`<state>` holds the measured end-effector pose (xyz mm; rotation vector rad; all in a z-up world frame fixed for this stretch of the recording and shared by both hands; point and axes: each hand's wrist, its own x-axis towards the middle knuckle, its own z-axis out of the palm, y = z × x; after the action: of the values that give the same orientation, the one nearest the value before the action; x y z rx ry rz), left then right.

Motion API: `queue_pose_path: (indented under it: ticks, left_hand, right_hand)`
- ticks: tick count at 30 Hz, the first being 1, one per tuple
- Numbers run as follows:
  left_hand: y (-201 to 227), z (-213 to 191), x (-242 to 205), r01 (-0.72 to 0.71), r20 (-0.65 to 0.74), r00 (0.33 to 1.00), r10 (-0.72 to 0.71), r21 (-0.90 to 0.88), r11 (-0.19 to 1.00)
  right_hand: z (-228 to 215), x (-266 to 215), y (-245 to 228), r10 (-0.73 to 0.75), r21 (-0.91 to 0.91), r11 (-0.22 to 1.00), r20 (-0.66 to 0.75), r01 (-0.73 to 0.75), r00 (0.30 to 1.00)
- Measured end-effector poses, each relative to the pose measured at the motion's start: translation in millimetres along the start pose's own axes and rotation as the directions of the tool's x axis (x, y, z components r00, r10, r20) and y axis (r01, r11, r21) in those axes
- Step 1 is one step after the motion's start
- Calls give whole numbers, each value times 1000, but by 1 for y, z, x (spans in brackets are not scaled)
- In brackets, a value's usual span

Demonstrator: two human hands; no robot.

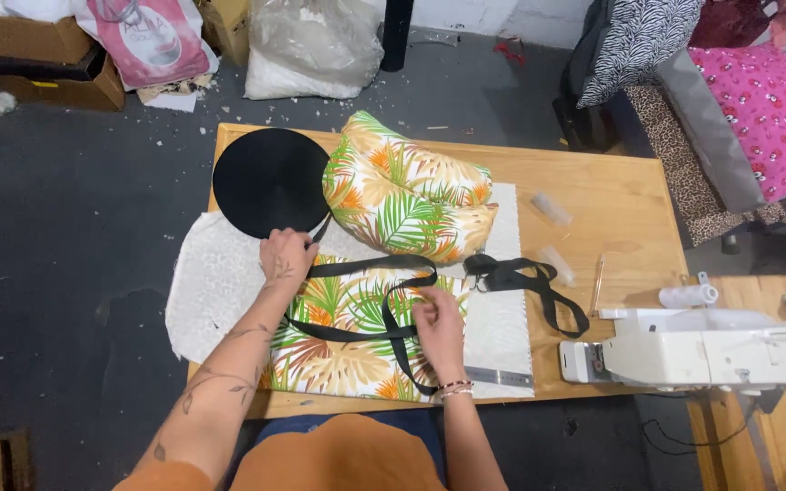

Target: The person prepares and attaches black straps to a tropical-patterned fabric bag. They fold the strap ends, pin them, and position the straps on the bag, using a ruler to measure and align the placement before sewing.

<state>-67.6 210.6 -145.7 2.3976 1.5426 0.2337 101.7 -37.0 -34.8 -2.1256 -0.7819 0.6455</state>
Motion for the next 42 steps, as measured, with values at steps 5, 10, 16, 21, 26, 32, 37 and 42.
queue_pose_path:
  ticks: [5, 10, 16, 21, 26, 32, 37, 42]
  left_hand:
    - [-29, -4, -2, 80, -139, 987, -82, -18, 997]
    - [-63, -4, 3, 41, -203, 977, -63, -108, 993]
    - [-99, -8, 20, 45, -135, 989, -56, -83, 996]
    - [-131, -14, 42, 16, -139, 990, -7, 64, 998]
    - [-182, 19, 86, 8, -109, 994, 13, 195, 981]
    - [-163, -27, 83, 50, -154, 988, 15, 410, 911]
    - [-131, -23, 40, 134, -351, 928, -124, 4, 991]
    - [-83, -6, -22, -5, -326, 938, -117, -349, 937]
  right_hand:
    - [3, 1, 7, 59, 24, 998, 72, -61, 996]
    - [3, 2, 5, 94, -1, 996, 102, -94, 990]
    - [8, 3, -9, 39, -46, 998, 174, -31, 984]
    - [17, 5, 1, -21, -97, 994, 234, 44, 972]
    - [16, 3, 0, -61, -95, 992, 231, 85, 971]
    - [12, 0, 0, -61, -100, 991, 221, 85, 973]
    - [9, 2, 13, -23, -99, 994, 144, 37, 989]
    - [-7, 13, 53, 37, -177, 982, -135, -61, 990]
